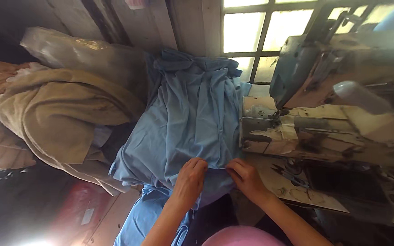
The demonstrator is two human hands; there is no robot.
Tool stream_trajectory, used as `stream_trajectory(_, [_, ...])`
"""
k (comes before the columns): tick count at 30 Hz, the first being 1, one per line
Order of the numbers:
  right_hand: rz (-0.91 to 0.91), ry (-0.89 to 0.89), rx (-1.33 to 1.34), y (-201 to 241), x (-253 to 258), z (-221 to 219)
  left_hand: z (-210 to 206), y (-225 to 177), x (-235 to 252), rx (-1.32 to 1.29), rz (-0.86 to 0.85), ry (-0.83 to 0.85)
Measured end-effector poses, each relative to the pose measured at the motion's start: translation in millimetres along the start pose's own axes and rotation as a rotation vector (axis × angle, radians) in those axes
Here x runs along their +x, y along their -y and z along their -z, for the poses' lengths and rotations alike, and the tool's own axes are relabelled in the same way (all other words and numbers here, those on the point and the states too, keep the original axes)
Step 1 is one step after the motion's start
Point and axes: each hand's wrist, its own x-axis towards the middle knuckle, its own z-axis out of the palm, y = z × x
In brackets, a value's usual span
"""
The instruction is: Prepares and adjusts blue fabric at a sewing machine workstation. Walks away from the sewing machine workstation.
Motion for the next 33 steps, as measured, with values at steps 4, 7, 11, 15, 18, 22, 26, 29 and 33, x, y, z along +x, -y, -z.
stream_trajectory(4, [-0.267,0.012,0.348,3,7,6,8,4,24,-0.242,0.213,0.118])
stream_trajectory(7, [-0.611,0.076,0.798,1,23,24,18,11,43,-0.458,0.371,0.282])
stream_trajectory(11, [-0.616,0.247,1.210,-12,19,61,26,-9,40,-0.839,0.327,0.328])
stream_trajectory(15, [-0.361,0.370,1.100,-14,11,101,22,-37,20,-0.946,0.145,0.386])
stream_trajectory(18, [-0.211,0.287,0.825,-10,8,102,4,-48,6,-0.679,0.135,0.242])
stream_trajectory(22, [0.199,0.122,0.417,-3,0,86,-4,-51,-3,-0.692,0.142,0.035])
stream_trajectory(26, [0.455,0.041,-0.084,-6,-6,75,-5,-42,-8,-0.586,0.120,-0.014])
stream_trajectory(29, [0.515,0.056,-0.202,-13,-3,69,-5,-41,-12,-0.293,0.061,-0.058])
stream_trajectory(33, [0.506,0.060,-0.118,-17,1,69,-3,-42,-19,0.143,-0.189,-0.195])
